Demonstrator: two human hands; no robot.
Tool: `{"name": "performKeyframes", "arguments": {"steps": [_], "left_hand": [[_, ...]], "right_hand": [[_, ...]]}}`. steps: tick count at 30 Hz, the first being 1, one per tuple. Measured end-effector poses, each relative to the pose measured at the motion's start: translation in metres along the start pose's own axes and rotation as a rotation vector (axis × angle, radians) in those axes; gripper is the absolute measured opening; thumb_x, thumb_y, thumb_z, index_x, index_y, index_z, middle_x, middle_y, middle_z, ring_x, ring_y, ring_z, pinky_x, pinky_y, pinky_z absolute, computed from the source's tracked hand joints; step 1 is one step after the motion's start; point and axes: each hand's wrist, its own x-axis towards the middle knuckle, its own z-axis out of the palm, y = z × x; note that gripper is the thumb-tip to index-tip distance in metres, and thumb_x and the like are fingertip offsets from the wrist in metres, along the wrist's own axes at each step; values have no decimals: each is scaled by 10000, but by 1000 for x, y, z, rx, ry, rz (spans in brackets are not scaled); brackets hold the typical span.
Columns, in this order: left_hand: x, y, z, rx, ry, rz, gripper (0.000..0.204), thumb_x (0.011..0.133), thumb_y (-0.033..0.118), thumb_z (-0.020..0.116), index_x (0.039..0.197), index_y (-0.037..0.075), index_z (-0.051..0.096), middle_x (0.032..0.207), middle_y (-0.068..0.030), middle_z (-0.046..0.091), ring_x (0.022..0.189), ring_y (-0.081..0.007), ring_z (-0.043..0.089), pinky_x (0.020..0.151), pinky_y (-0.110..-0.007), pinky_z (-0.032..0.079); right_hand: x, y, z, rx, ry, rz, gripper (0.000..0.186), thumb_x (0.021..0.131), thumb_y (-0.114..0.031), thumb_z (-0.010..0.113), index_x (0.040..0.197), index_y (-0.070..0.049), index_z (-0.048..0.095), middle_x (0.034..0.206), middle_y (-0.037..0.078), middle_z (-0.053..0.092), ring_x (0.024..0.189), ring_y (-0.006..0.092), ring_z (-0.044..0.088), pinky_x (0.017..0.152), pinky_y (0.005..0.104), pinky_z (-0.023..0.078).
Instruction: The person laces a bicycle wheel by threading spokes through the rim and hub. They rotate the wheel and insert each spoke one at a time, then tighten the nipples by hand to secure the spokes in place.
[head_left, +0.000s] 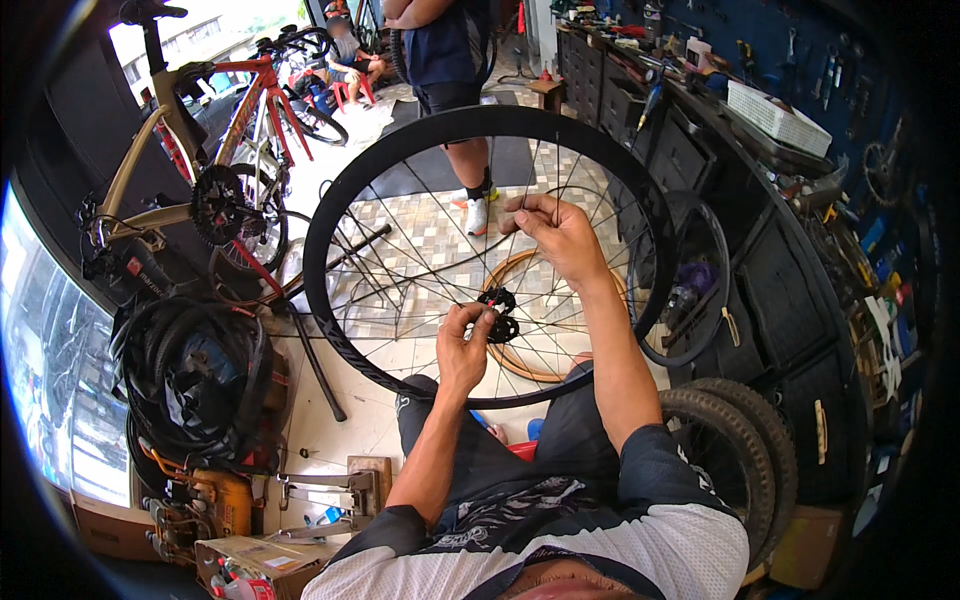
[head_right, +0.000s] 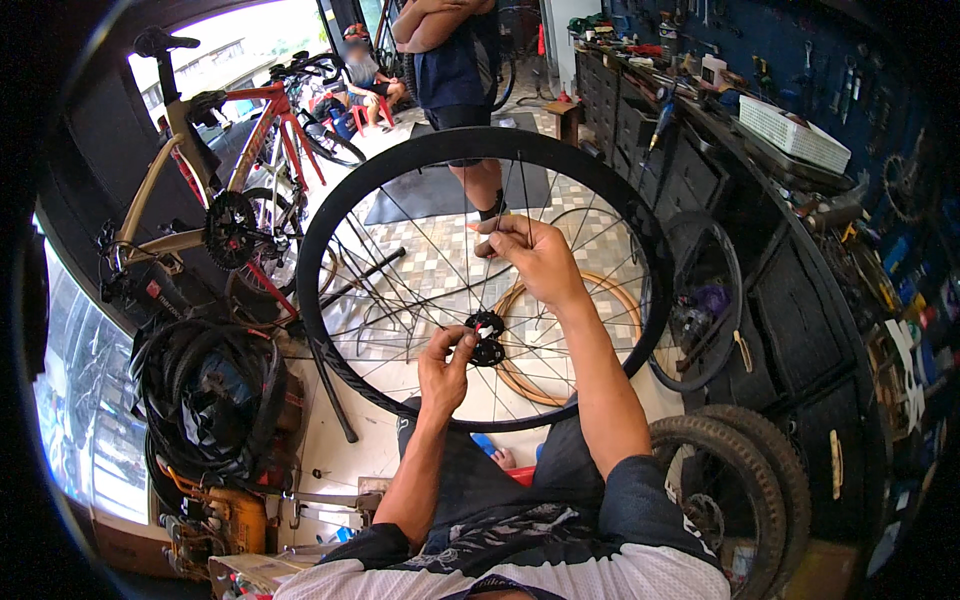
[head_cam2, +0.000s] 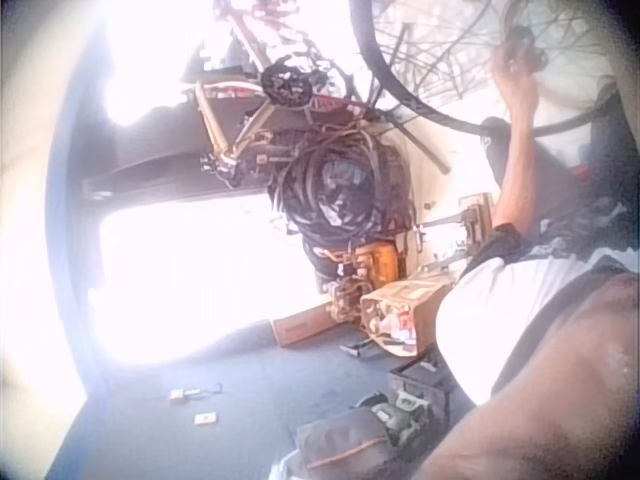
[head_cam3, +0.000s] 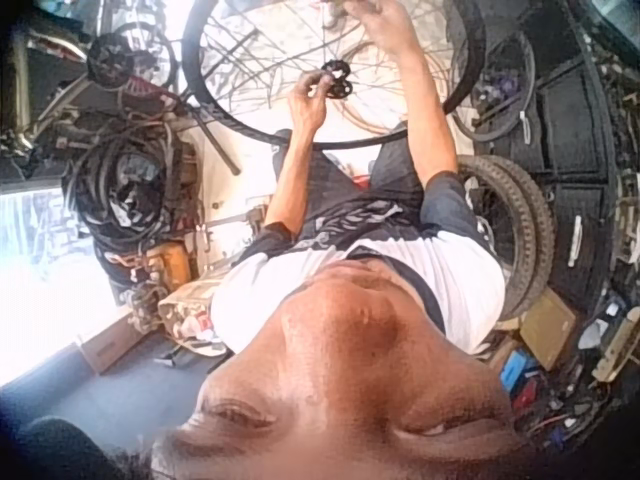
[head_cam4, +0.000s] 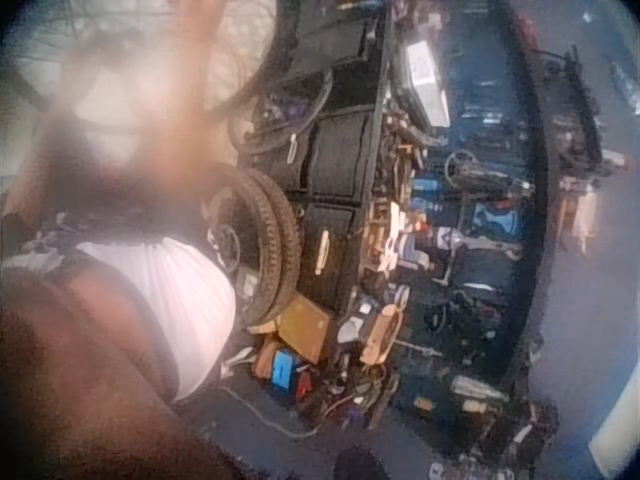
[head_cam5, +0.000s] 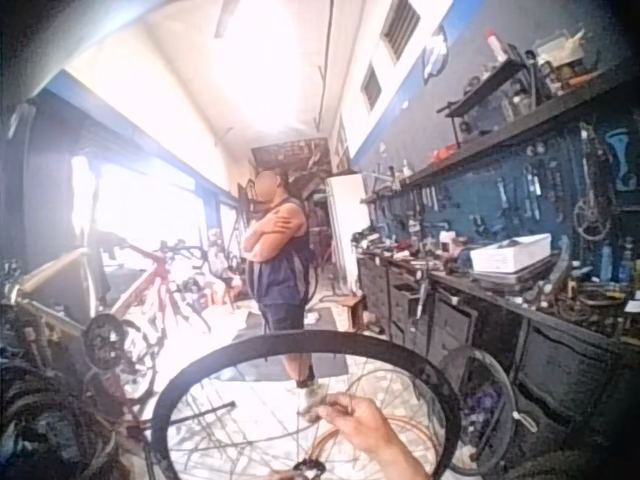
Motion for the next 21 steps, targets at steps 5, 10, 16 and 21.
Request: {"name": "performKeyframes", "arguments": {"steps": [5, 10, 16, 21], "left_hand": [[-1, 10, 1, 33, 1, 105, 192, 917, 183, 851, 967, 24, 755, 941, -83, 724, 865, -233, 672, 826, -370, 523], [-3, 17, 9, -92, 80, -89, 251, 827, 159, 931, 919, 22, 743, 899, -72, 736, 816, -180, 670, 793, -340, 532], [-1, 10, 8, -102, 54, -65, 265, 824, 143, 932, 914, 0, 728, 865, -62, 733, 806, -150, 658, 785, -312, 533], [1, 12, 8, -134, 70, -97, 252, 829, 130, 918, 914, -10, 727, 862, -56, 729, 814, -137, 652, 795, -307, 533]], "right_hand": [[2, 8, -2, -37, 43, -10, 112, 1016, -94, 746, 1076, -8, 705, 928, 71, 767, 837, 123, 723, 841, 273, 549], [1, 14, 5, -5, 112, -79, 153, 972, -71, 800, 931, -57, 653, 810, 17, 702, 767, 93, 671, 772, 246, 524], [0, 7, 10, -137, 132, -89, 216, 942, -103, 847, 894, -77, 638, 790, 5, 691, 742, 62, 623, 721, 227, 493], [9, 11, 9, -181, 280, -162, 235, 953, -167, 845, 1019, -23, 672, 821, 26, 715, 775, 90, 670, 728, 250, 524]]}}
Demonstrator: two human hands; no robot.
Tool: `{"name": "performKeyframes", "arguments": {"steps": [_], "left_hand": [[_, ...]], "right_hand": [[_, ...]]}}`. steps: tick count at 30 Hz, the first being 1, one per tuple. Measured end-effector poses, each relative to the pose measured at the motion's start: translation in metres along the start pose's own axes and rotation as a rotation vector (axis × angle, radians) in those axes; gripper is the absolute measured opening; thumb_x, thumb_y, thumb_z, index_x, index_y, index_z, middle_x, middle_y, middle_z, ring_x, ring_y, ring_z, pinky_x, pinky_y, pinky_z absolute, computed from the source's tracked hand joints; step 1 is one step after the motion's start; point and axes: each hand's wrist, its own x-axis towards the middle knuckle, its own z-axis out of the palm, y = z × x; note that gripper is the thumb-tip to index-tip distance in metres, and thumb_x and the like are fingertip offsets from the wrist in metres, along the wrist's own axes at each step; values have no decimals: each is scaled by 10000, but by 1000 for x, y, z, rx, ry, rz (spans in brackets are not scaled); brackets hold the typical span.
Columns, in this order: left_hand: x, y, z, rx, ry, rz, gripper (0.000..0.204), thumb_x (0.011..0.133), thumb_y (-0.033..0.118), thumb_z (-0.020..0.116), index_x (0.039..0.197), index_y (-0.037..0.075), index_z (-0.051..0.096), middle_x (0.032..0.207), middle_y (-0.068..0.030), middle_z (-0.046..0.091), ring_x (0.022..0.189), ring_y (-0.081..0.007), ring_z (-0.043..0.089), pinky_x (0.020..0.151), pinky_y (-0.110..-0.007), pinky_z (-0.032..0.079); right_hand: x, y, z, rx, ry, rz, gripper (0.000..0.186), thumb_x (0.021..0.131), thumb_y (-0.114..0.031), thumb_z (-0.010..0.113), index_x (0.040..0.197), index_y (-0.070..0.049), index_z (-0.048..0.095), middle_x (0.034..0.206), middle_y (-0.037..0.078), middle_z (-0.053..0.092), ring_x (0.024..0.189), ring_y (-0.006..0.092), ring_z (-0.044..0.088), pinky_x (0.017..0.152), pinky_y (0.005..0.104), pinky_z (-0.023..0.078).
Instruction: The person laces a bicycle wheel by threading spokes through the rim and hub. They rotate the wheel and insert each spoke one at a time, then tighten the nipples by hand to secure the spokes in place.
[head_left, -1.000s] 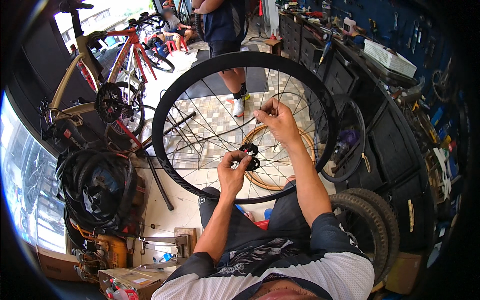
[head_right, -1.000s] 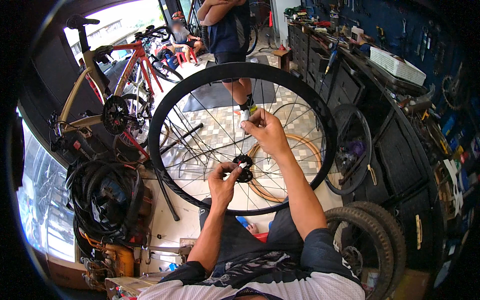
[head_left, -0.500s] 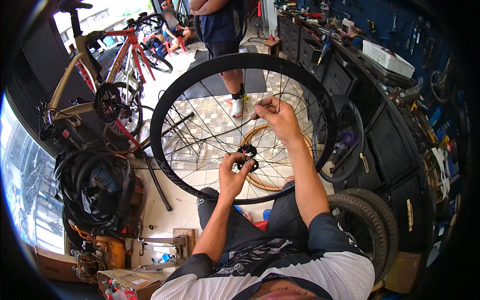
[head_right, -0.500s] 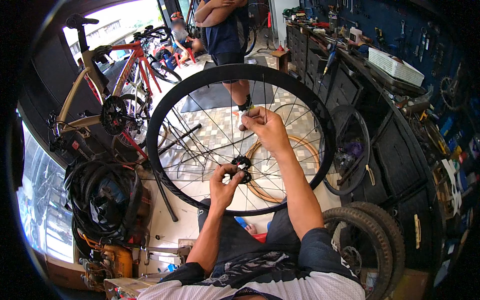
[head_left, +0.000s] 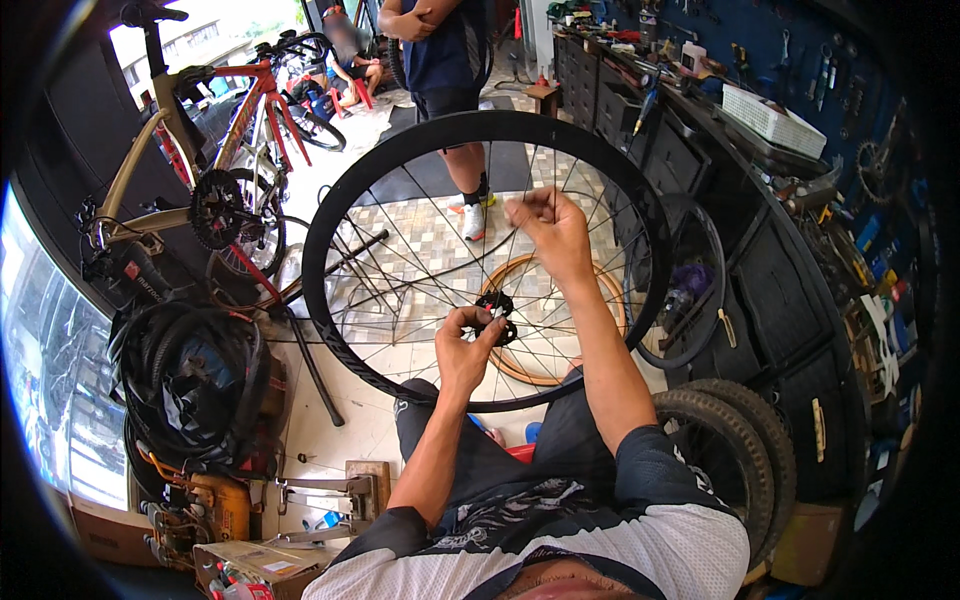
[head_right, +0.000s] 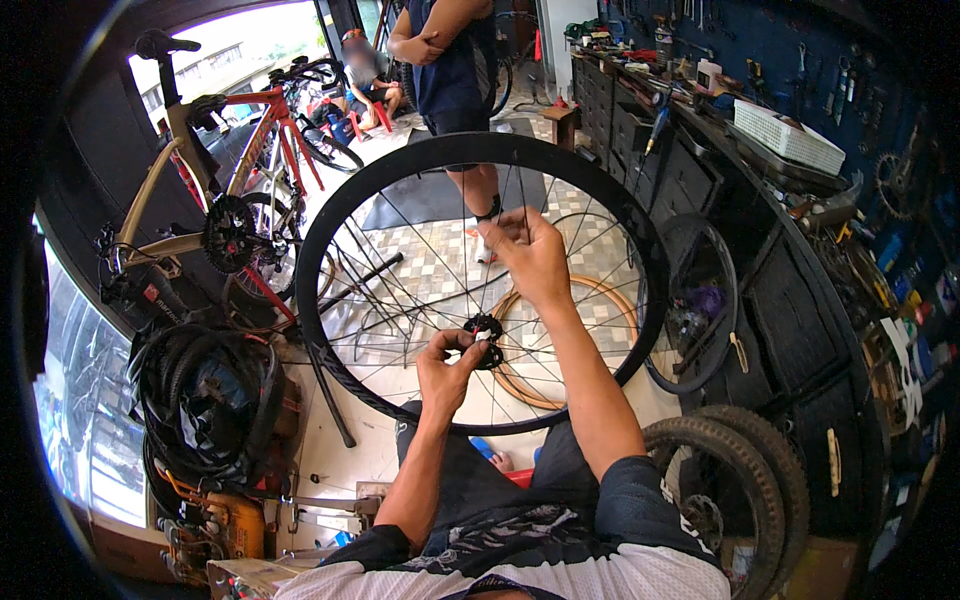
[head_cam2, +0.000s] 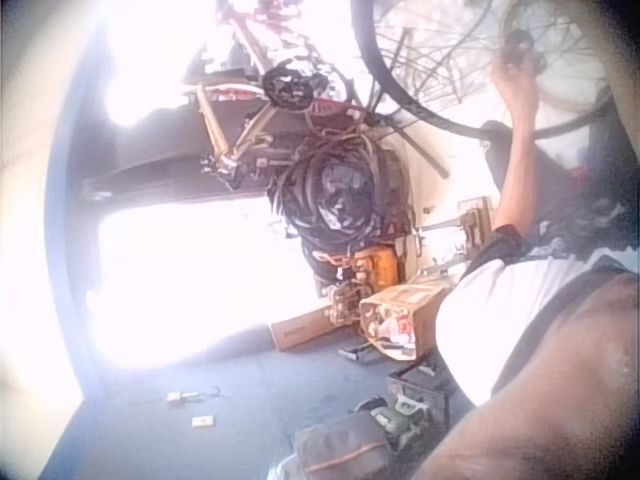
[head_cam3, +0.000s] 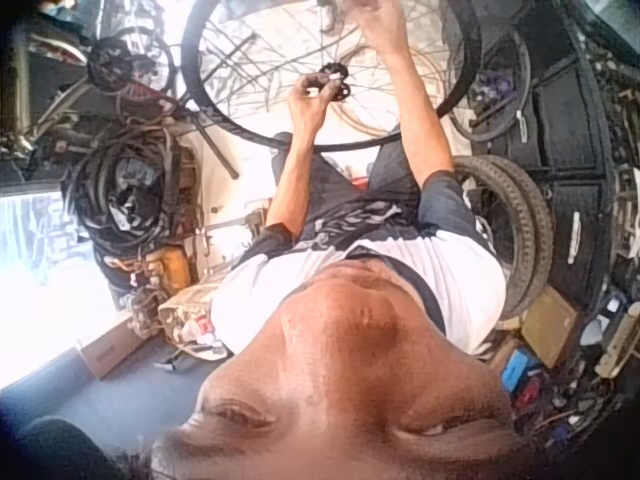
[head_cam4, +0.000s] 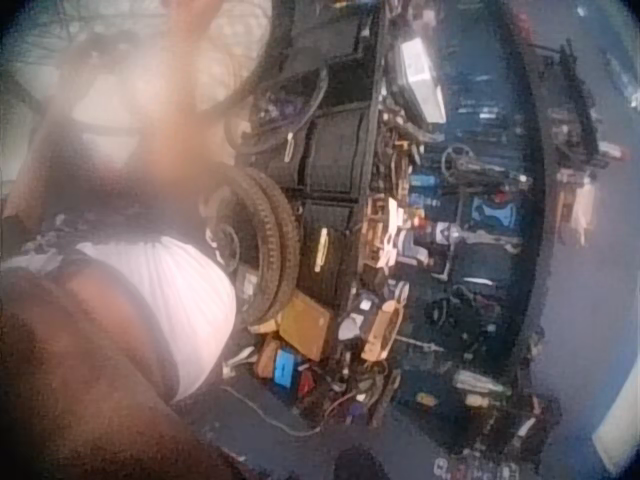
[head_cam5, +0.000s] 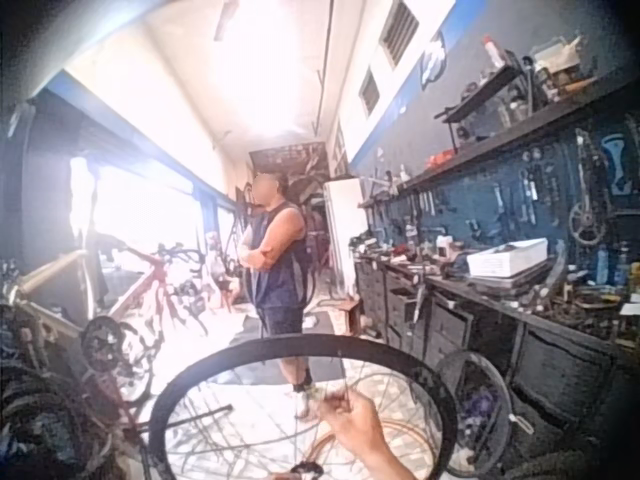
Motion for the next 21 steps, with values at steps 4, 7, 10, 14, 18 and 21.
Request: {"name": "performKeyframes", "arguments": {"steps": [4, 7, 10, 14, 18, 21], "left_hand": [[1, -1, 0, 26, -14, 8, 239, 831, 127, 911, 905, -14, 733, 862, -62, 727, 813, -147, 654, 797, -314, 534], [3, 2, -1, 56, -22, 11, 231, 826, 127, 912, 888, -13, 738, 862, -68, 725, 805, -157, 653, 793, -322, 532], [0, 7, 0, 17, -4, -23, 209, 820, 125, 913, 872, -1, 755, 860, -75, 732, 817, -171, 659, 804, -333, 526], [-1, 10, -2, 35, -19, -18, 186, 817, 110, 909, 874, -2, 773, 866, -76, 749, 879, -176, 664, 852, -342, 521], [-3, 17, -2, 14, -28, -21, 171, 829, 109, 905, 890, 6, 783, 852, -71, 735, 853, -174, 645, 822, -328, 511], [-2, 17, -5, 58, -80, 6, 185, 851, 126, 889, 905, -11, 777, 879, -86, 712, 850, -193, 633, 819, -346, 500]], "right_hand": [[21, -14, 13, 1, 199, -152, 250, 986, -156, 800, 1130, 0, 668, 913, 54, 746, 849, 115, 710, 813, 266, 547], [32, -18, 24, 132, 248, -157, 186, 1006, -105, 763, 1126, -8, 658, 973, 62, 739, 887, 123, 715, 857, 273, 552], [36, -15, 33, 292, 315, -136, 150, 1008, -86, 754, 1102, -20, 657, 970, 58, 733, 870, 123, 702, 839, 275, 542], [36, -16, 49, 455, 412, -140, 131, 1008, -106, 760, 1050, -44, 653, 948, 48, 731, 787, 97, 652, 757, 249, 509], [41, -8, 54, 441, 501, -135, 154, 1007, -191, 769, 975, -108, 643, 780, -27, 637, 553, 10, 455, 467, 207, 299], [42, -3, 51, 392, 501, -123, 149, 1035, -227, 720, 944, -148, 632, 728, -52, 571, 478, 6, 387, 417, 219, 223]]}}
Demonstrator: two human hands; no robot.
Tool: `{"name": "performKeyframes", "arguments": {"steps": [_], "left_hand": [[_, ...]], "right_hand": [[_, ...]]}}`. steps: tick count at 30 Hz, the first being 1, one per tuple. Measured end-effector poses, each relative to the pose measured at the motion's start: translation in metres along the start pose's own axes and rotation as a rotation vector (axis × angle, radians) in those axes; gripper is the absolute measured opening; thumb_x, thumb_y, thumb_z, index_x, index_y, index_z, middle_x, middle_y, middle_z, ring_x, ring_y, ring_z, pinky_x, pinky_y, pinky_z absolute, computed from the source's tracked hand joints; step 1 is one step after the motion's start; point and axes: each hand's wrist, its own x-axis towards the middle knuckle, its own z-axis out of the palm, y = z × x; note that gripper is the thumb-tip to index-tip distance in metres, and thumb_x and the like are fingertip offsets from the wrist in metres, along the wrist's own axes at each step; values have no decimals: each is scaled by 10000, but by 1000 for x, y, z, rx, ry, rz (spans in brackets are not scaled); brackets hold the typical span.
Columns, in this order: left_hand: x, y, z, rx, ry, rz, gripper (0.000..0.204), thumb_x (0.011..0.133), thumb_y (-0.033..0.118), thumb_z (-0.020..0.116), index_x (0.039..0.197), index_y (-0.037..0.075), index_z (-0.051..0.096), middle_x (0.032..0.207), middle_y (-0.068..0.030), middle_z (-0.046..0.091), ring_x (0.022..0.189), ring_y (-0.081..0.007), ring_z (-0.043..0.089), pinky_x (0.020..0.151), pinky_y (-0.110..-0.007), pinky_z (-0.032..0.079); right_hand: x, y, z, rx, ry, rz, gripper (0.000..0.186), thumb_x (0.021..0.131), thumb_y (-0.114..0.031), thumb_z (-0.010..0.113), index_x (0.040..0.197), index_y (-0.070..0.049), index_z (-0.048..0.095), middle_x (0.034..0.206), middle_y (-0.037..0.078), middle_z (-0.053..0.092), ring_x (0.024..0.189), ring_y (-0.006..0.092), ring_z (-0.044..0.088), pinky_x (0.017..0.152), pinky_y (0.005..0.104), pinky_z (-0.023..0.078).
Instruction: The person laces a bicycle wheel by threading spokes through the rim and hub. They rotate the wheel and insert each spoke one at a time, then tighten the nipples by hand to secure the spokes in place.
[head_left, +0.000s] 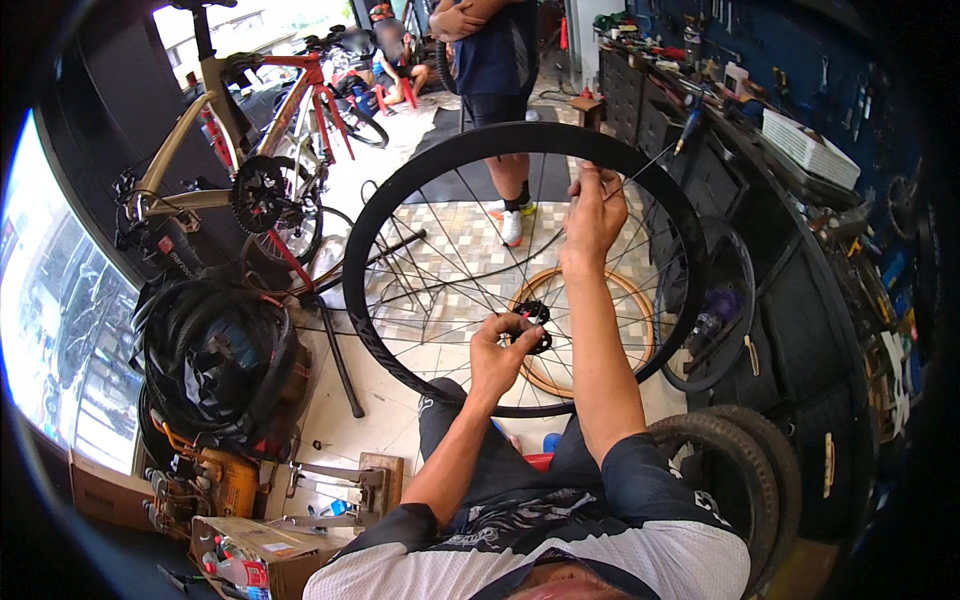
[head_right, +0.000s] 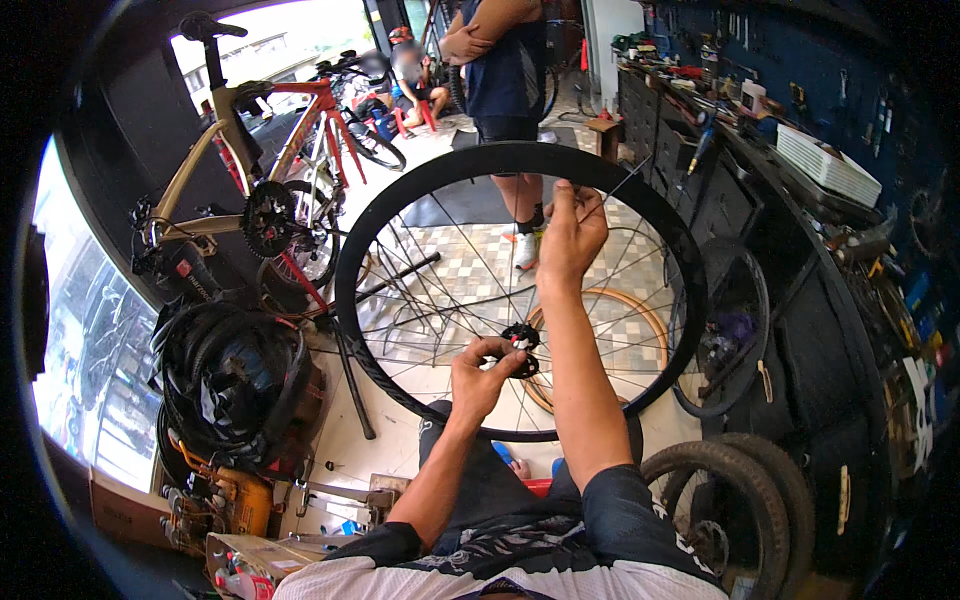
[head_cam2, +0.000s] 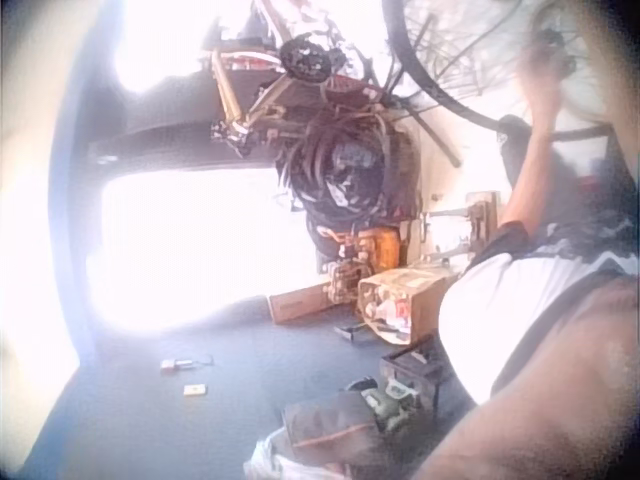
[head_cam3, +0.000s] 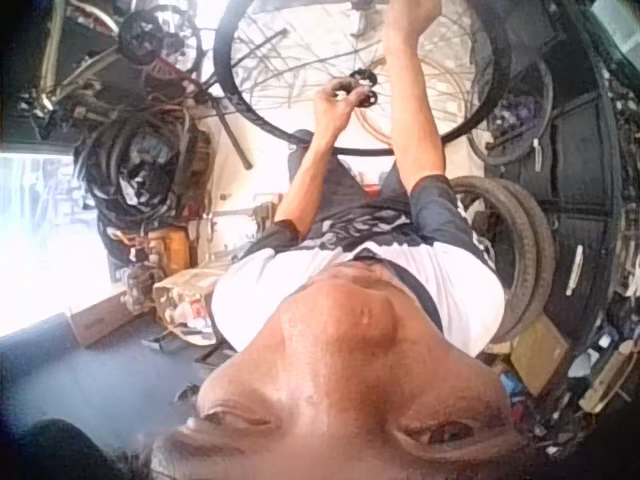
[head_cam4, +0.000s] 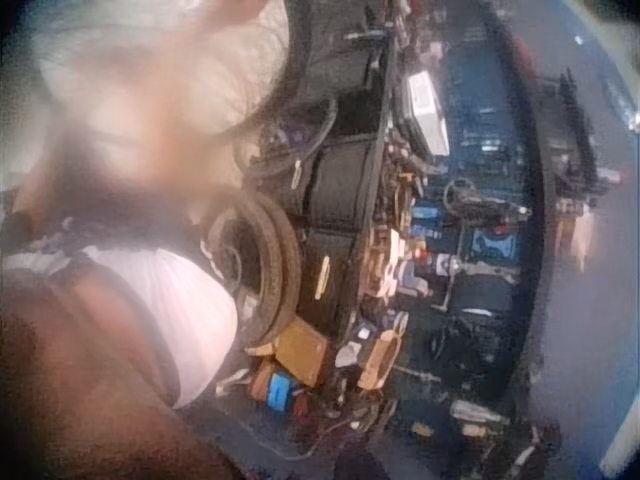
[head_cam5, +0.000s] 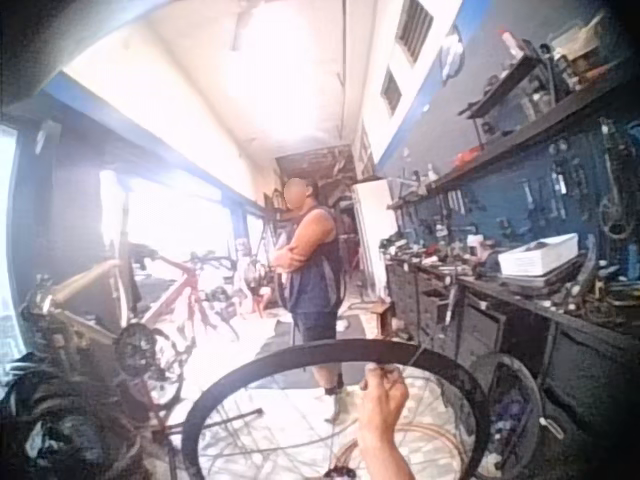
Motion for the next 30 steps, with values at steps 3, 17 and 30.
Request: {"name": "performKeyframes", "arguments": {"steps": [3, 17, 30], "left_hand": [[-1, -4, -3, 50, -1, 16, 195, 884, 165, 863, 947, -5, 789, 950, -123, 739, 891, -228, 663, 855, -365, 510], [-2, 14, 0, -99, -40, -182, 215, 846, 119, 906, 911, 7, 735, 900, -53, 735, 882, -139, 665, 846, -323, 541], [0, -2, -9, 21, -109, 6, 199, 889, 194, 869, 963, 16, 819, 1019, -119, 745, 1002, -240, 681, 908, -370, 530]], "right_hand": [[-3, -6, 1, 33, -30, 81, 147, 1058, -254, 685, 970, -137, 678, 744, -51, 578, 478, 3, 390, 418, 214, 246], [-5, -19, -5, 144, -122, 212, 139, 1087, -240, 644, 1026, -125, 695, 784, -45, 590, 468, 16, 391, 420, 225, 291], [-3, -19, -8, 122, -126, 185, 136, 1069, -225, 675, 983, -125, 642, 782, -30, 591, 454, 27, 407, 410, 240, 293]]}}
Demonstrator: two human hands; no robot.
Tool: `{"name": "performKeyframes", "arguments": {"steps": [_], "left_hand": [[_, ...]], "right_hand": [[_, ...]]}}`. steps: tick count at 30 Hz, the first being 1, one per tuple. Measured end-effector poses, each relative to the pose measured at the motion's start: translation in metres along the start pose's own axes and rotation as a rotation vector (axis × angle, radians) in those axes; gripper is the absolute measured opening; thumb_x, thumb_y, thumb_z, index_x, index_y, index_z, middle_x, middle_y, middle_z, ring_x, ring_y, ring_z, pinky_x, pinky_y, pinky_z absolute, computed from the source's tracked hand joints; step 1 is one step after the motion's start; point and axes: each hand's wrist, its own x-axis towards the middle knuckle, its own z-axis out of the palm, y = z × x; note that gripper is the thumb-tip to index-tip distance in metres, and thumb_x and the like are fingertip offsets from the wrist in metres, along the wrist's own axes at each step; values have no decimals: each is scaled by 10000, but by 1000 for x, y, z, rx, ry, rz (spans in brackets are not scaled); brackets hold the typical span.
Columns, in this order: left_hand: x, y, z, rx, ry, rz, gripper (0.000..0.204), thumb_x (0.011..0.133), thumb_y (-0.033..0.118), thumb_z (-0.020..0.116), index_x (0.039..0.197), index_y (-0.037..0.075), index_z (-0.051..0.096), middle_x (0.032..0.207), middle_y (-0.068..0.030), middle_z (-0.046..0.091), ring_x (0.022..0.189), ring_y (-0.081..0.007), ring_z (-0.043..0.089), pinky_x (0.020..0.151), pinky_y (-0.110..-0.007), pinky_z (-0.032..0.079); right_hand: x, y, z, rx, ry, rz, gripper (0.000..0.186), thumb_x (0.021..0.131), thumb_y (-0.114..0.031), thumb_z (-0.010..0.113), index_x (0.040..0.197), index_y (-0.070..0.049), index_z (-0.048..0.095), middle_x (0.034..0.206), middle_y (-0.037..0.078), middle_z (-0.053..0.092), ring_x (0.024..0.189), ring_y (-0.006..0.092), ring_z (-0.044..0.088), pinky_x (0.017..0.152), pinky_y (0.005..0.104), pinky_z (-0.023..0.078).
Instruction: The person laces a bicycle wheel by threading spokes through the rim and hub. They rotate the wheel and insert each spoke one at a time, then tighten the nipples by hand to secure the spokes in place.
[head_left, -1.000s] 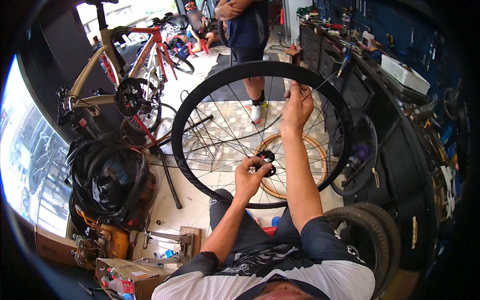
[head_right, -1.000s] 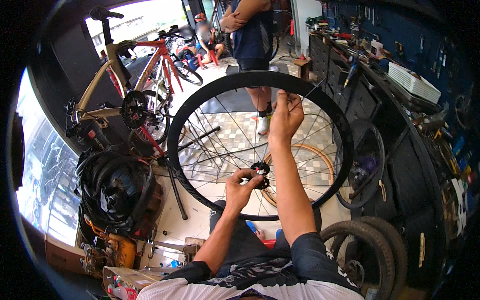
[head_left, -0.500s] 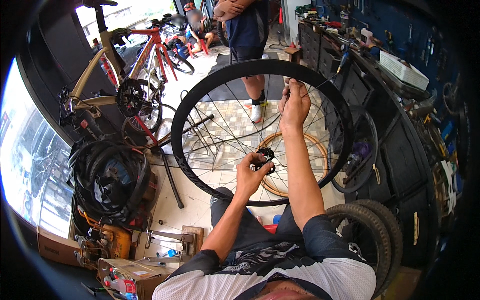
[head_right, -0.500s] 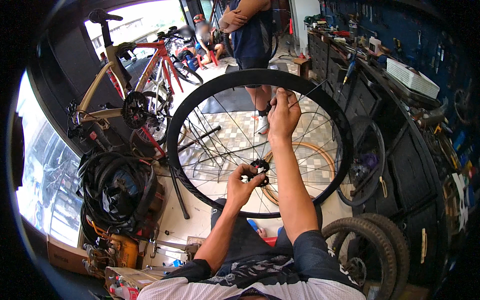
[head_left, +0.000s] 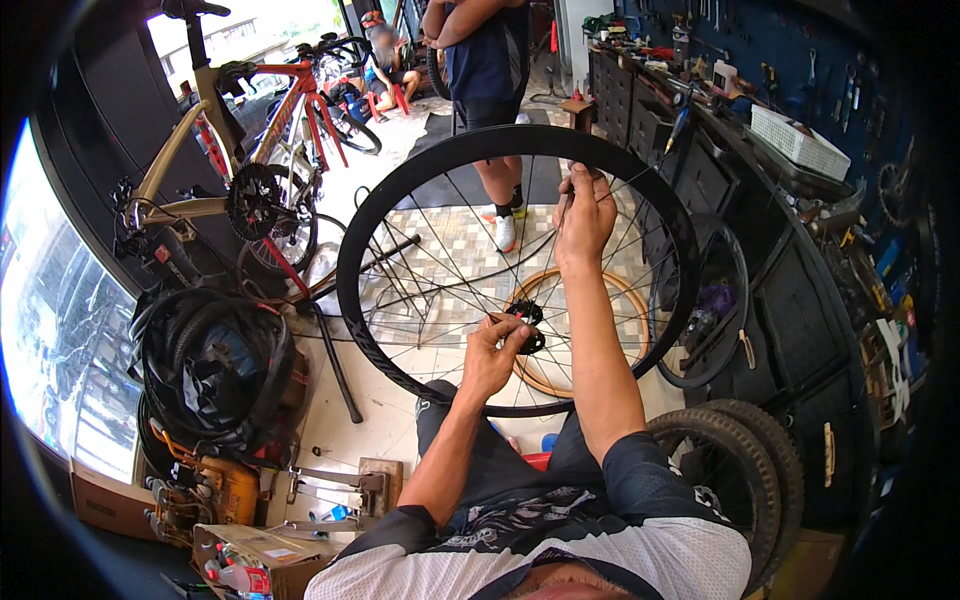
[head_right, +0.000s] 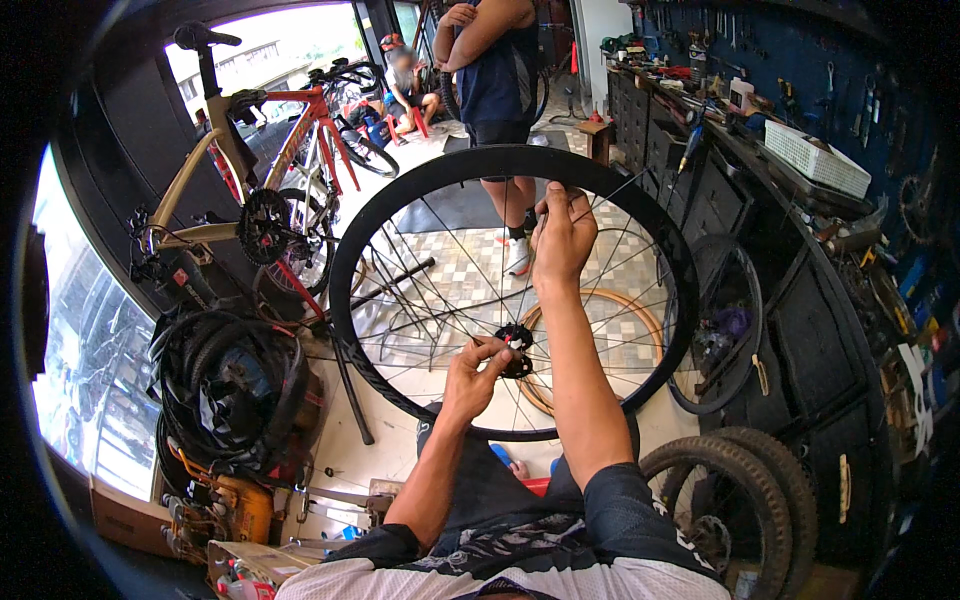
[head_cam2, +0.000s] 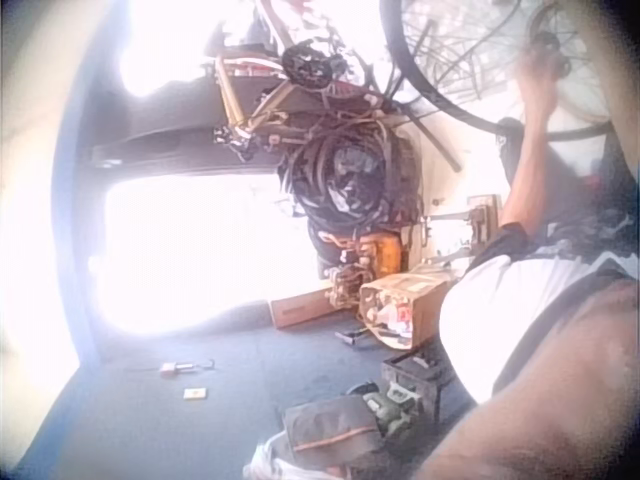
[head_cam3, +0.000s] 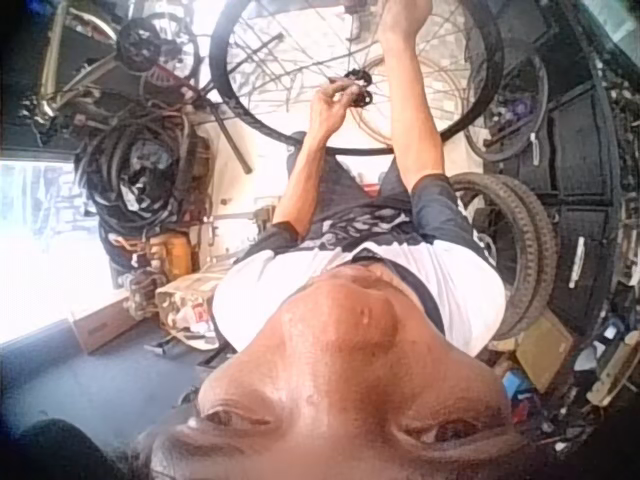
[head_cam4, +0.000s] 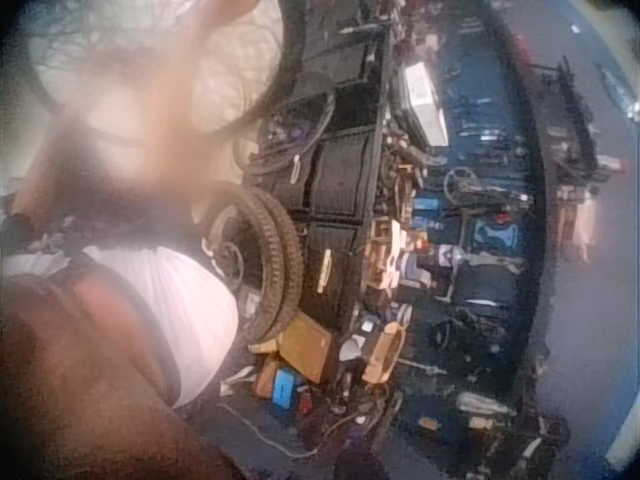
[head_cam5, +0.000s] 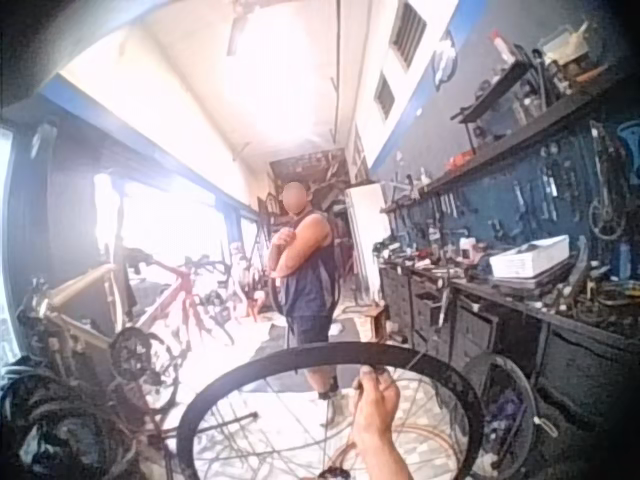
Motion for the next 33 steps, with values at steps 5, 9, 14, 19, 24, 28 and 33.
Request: {"name": "performKeyframes", "arguments": {"steps": [5, 9, 14, 19, 24, 28, 33], "left_hand": [[-2, 13, 4, 83, 24, 19, 231, 861, 167, 896, 975, 2, 783, 988, -113, 743, 897, -208, 683, 846, -365, 543], [0, 11, 11, -103, 106, -134, 220, 832, 97, 910, 859, -14, 722, 864, -69, 740, 870, -162, 671, 843, -348, 542], [2, -9, 8, -136, 95, -50, 197, 847, 109, 894, 822, -24, 751, 904, -106, 747, 916, -208, 689, 882, -363, 536], [0, -3, 4, 27, 41, 27, 152, 900, 157, 846, 953, 18, 818, 996, -136, 743, 978, -247, 688, 894, -379, 535], [0, 2, 1, 78, 2, 78, 169, 900, 175, 847, 991, 35, 820, 1019, -139, 737, 965, -260, 700, 888, -390, 545], [-1, 6, 8, -13, 63, -25, 203, 838, 139, 912, 937, 19, 781, 942, -88, 743, 897, -196, 703, 866, -359, 549], [3, -2, 9, -83, 81, -78, 192, 827, 92, 922, 844, 10, 749, 907, -63, 748, 928, -163, 687, 891, -337, 542]], "right_hand": [[2, 2, -1, 21, -3, -3, 164, 1060, -231, 694, 955, -120, 634, 774, -19, 609, 446, 34, 422, 407, 238, 306], [1, 2, -2, 28, -12, -9, 180, 1051, -236, 714, 943, -120, 629, 762, -16, 610, 440, 38, 431, 402, 237, 314], [2, 2, -4, 12, -21, 4, 184, 1051, -252, 720, 954, -115, 644, 768, -18, 618, 432, 28, 423, 394, 226, 303], [3, 0, -5, 7, -23, 6, 172, 1047, -256, 730, 964, -122, 661, 762, -29, 617, 436, 5, 410, 391, 213, 287], [3, 0, -4, -3, -13, 7, 173, 1049, -257, 728, 963, -122, 661, 761, -26, 624, 430, 6, 402, 388, 218, 279], [2, -3, -4, 6, -28, 17, 178, 1052, -256, 725, 970, -115, 656, 760, -17, 626, 417, 15, 395, 385, 223, 278], [3, -2, -6, -2, -21, 7, 178, 1051, -251, 725, 979, -107, 651, 767, -4, 634, 407, 18, 392, 378, 224, 277]]}}
